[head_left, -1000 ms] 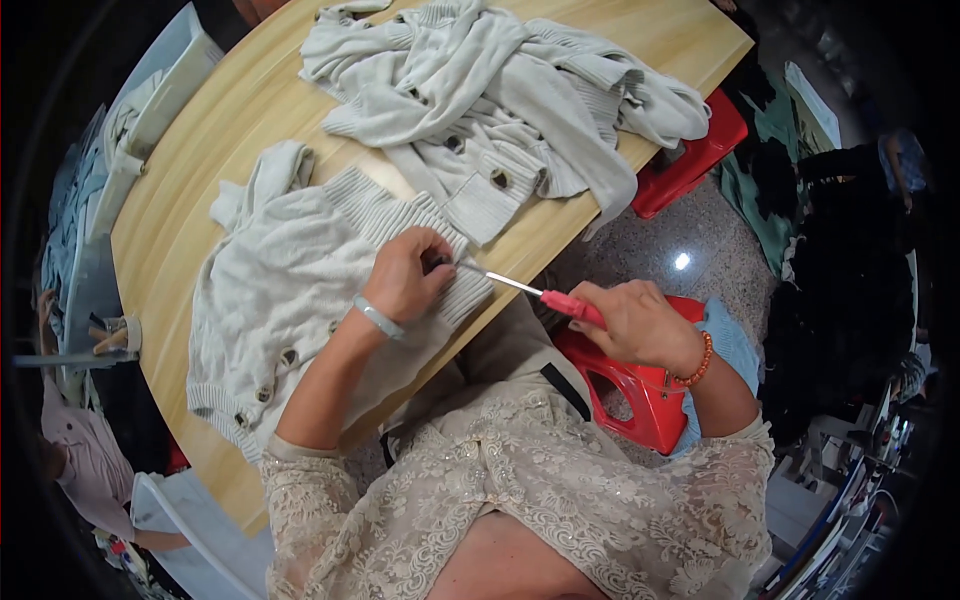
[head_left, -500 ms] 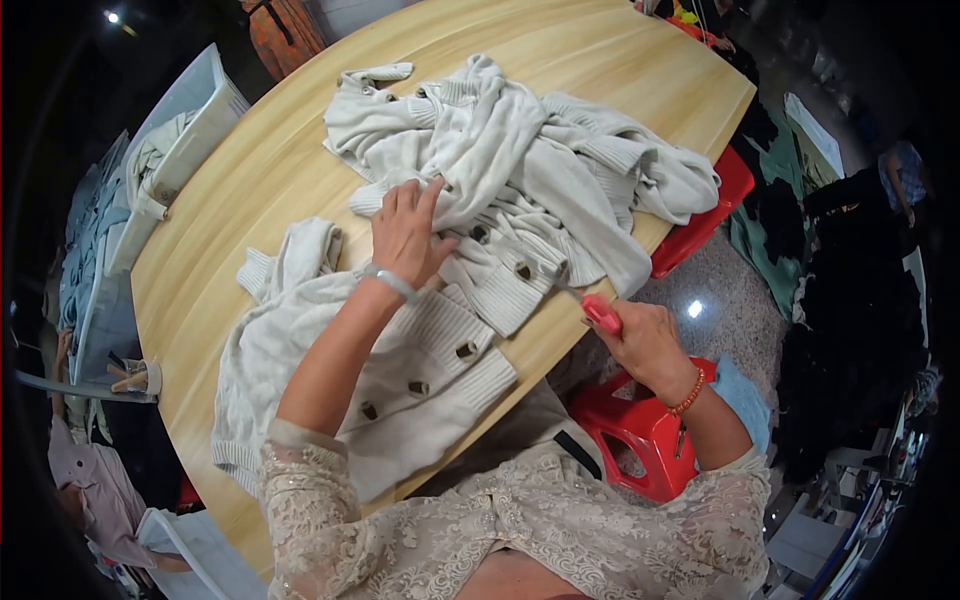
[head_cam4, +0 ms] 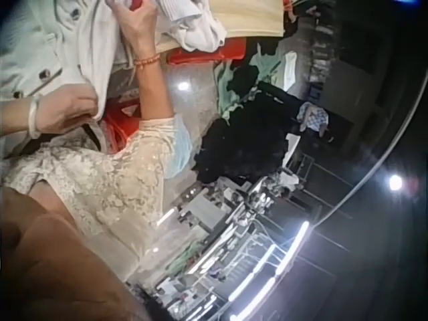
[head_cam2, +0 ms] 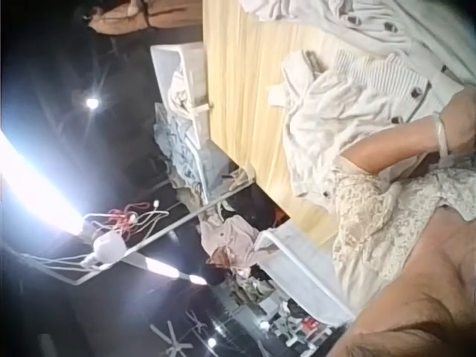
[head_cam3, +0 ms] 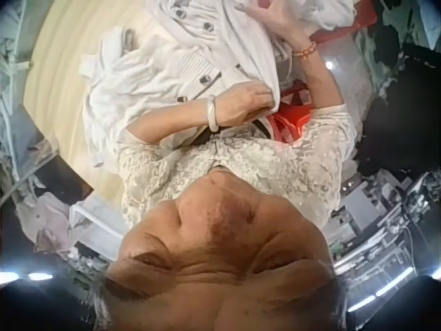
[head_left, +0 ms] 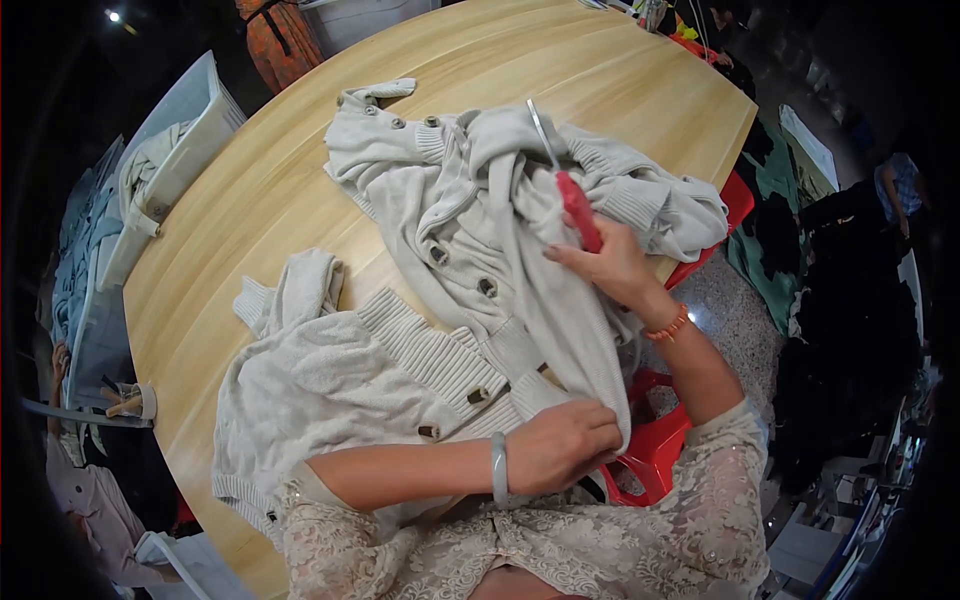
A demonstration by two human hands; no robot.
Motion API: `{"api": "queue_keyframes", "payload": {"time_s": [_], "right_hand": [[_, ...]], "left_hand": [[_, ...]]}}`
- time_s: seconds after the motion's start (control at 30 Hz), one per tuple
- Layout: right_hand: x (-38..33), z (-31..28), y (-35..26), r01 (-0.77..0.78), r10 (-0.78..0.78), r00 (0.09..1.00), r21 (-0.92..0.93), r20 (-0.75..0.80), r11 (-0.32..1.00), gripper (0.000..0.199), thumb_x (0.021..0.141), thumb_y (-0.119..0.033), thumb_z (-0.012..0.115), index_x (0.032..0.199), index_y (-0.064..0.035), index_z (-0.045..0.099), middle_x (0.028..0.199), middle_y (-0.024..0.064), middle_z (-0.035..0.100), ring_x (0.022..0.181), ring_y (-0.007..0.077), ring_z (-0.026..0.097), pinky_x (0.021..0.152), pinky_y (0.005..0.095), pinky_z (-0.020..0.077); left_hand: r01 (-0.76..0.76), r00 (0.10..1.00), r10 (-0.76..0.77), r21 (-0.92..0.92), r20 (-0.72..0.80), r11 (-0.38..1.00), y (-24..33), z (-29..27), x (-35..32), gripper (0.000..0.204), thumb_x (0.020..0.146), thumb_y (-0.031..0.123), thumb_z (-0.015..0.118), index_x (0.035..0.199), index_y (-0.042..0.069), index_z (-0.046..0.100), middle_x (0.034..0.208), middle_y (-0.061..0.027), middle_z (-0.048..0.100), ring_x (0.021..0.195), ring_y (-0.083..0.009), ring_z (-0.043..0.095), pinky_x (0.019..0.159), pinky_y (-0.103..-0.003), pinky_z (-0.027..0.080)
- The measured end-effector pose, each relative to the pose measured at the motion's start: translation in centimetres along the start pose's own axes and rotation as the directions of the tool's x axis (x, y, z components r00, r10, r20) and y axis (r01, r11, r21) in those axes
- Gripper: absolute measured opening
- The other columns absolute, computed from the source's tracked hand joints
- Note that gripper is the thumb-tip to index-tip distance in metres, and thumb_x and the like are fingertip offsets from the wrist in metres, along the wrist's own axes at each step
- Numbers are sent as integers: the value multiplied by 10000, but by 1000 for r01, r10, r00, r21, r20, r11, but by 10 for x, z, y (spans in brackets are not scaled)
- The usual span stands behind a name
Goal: Trimming loose threads and inspecting white knit sweaters using scissors in a workshop environment.
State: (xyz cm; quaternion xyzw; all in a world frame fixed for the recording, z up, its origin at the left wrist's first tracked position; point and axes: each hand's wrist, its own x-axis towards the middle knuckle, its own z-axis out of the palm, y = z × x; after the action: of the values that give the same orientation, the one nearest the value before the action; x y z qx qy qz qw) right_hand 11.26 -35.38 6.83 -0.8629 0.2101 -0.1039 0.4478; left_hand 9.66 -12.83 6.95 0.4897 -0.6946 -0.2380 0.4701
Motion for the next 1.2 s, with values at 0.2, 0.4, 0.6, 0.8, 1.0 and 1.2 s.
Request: {"api": "queue_keyframes", "payload": {"time_s": [0.2,0.4,0.6,0.8,1.0,1.2], "right_hand": [[6,-8,-7,0,-2,999,43,44,999,502,846,-176,732,1274,44,590,1007,7,644,892,61,548,808,238,454],[-63,-50,-52,159,-288,933,471,215,868,467,878,-75,707,1316,14,574,892,-88,578,711,-12,459,629,174,389],[-114,-44,-36,119,-367,773,450,517,885,262,843,-74,722,1061,43,636,840,-13,610,778,37,513,693,225,441],[-117,-33,6,11,-121,959,393,258,920,297,878,-162,733,1098,17,647,822,-32,635,778,32,535,682,239,459],[-112,-30,10,104,-84,992,227,-97,968,411,815,-249,806,1078,17,635,810,73,687,769,123,625,723,301,505],[-130,7,-41,214,-217,975,-66,-41,975,672,640,-154,871,1218,-19,554,1071,115,660,963,232,636,878,338,494]], "left_hand": [[229,915,-156,161,-373,960,-36,-64,2,226,818,83,734,1024,66,644,988,-115,628,908,-278,621,768,-344,499],[486,375,-689,-502,-620,716,-129,-170,32,872,777,511,780,1371,-24,432,1105,-153,572,971,-199,568,802,-301,509],[582,619,-520,-101,-588,807,-165,-164,80,1066,664,556,832,1373,-125,420,1353,-313,509,1292,-352,494,1084,-364,382],[495,790,-397,104,-468,863,-159,-141,68,293,809,203,720,1030,15,678,881,-137,716,832,-210,680,793,-337,517],[49,726,-247,-310,-642,949,-63,-199,29,209,882,14,637,1090,32,643,957,1,644,859,-78,568,769,-219,457],[19,689,-135,-168,-712,986,30,-182,34,172,890,7,633,1062,9,642,909,-9,656,830,-89,585,745,-232,473]]}}
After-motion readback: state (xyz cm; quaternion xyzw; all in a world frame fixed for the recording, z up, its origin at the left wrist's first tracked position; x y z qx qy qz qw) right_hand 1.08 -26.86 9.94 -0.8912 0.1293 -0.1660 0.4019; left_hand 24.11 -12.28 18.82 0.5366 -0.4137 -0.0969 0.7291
